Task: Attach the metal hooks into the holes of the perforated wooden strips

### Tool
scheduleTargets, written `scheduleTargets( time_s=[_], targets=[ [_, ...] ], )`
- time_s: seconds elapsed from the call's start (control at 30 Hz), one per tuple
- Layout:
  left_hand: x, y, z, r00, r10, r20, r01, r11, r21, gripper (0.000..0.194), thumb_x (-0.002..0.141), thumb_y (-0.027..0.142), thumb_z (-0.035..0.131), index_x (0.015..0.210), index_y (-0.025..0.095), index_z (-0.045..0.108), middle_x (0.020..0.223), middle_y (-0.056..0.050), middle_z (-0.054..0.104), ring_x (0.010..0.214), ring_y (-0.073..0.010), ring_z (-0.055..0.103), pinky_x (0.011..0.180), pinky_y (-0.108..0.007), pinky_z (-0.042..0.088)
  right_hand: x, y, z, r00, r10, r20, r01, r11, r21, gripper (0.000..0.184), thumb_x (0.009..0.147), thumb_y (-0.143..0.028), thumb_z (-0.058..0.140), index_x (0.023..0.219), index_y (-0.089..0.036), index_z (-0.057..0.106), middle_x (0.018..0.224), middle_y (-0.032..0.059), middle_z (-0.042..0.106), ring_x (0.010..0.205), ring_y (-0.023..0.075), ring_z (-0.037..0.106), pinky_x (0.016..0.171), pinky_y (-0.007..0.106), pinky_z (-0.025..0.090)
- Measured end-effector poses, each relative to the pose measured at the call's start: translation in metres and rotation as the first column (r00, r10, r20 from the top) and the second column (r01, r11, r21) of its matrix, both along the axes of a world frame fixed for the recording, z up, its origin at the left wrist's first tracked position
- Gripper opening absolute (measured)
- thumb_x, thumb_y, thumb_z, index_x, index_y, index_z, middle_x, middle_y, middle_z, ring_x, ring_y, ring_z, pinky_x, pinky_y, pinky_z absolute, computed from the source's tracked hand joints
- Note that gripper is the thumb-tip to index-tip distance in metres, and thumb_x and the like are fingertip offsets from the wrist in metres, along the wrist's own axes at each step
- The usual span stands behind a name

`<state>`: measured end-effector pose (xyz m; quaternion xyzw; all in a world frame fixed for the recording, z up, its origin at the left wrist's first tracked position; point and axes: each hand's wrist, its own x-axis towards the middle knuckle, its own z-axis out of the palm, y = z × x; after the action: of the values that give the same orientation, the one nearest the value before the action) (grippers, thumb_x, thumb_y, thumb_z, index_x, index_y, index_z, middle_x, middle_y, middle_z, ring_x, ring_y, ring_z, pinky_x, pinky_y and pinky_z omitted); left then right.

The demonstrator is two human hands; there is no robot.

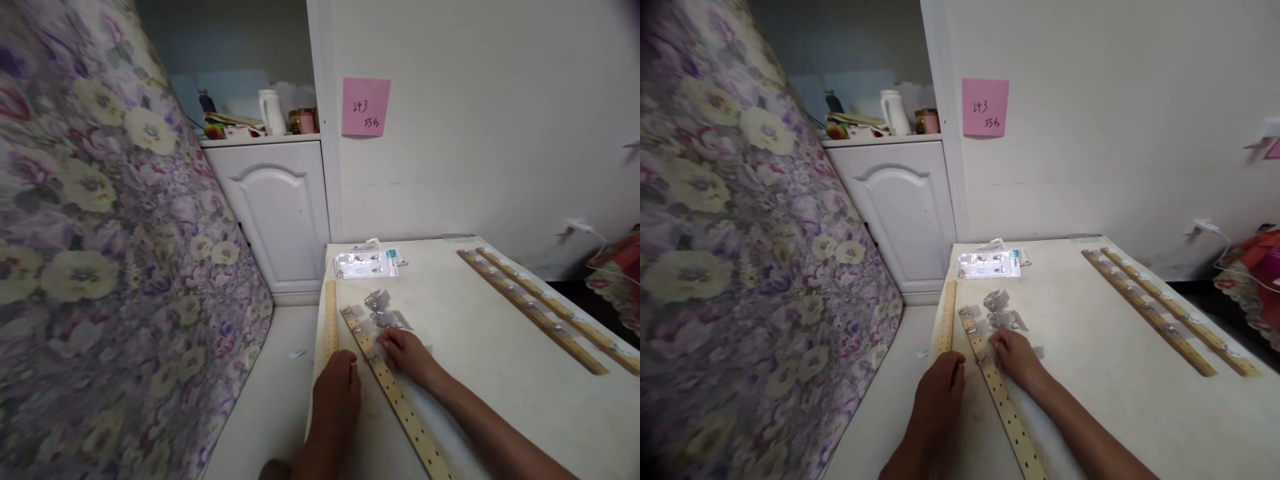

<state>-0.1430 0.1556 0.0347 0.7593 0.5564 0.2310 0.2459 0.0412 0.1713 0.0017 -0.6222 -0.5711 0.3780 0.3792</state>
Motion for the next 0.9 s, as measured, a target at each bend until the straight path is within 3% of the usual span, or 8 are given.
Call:
scheduleTargets(
  time_s=[0.17,0.33,0.53,0.9],
  targets=[
    [0.002,-0.004,-0.003,0.982,-0.106,-0.156,0.104,0.994,-0.023,0.033,0.084,0.012,0.035,0.103,0.021,0.061,0.1,-0.006,0.06,0.095,-0.0185,0.056,0.083,-0.027,0.041,0.0,0.006,-0.01,0.969,-0.021,0.246,-0.005,0.995,0.104,0.018,0.079,-0.019,0.042,0.079,-0.019,0.06,0.08,0.0062,0.066,0.077,0.02,0.058,0.069,0.028,0.041],
    [0.007,-0.008,-0.006,0.949,-0.137,-0.284,0.133,0.991,-0.036,0.038,0.083,0.01,0.035,0.108,0.022,0.061,0.099,-0.007,0.059,0.094,-0.02,0.055,0.079,-0.028,0.042,0.0,0.01,-0.017,0.968,-0.029,0.25,0.011,0.997,0.073,0.02,0.08,-0.018,0.041,0.084,-0.019,0.06,0.079,0.0058,0.066,0.076,0.0197,0.059,0.068,0.027,0.041],
    [0.008,-0.012,-0.011,0.929,-0.174,-0.326,0.176,0.984,-0.022,0.045,0.085,0.008,0.034,0.123,0.023,0.053,0.101,-0.006,0.059,0.094,-0.0186,0.054,0.081,-0.029,0.042,-0.002,0.009,-0.014,0.969,-0.035,0.243,0.021,0.998,0.059,0.018,0.08,-0.018,0.041,0.082,-0.018,0.059,0.078,0.0051,0.066,0.075,0.0191,0.059,0.067,0.026,0.041],
    [0.013,-0.014,-0.019,0.889,-0.2,-0.412,0.218,0.976,-0.002,0.05,0.084,0.003,0.034,0.129,0.02,0.048,0.106,-0.007,0.059,0.096,-0.0198,0.053,0.086,-0.033,0.044,-0.002,0.006,-0.013,0.96,-0.045,0.276,0.031,0.998,0.056,0.02,0.078,-0.015,0.041,0.082,-0.017,0.061,0.077,0.0054,0.067,0.074,0.0186,0.059,0.066,0.026,0.042]
  ],
)
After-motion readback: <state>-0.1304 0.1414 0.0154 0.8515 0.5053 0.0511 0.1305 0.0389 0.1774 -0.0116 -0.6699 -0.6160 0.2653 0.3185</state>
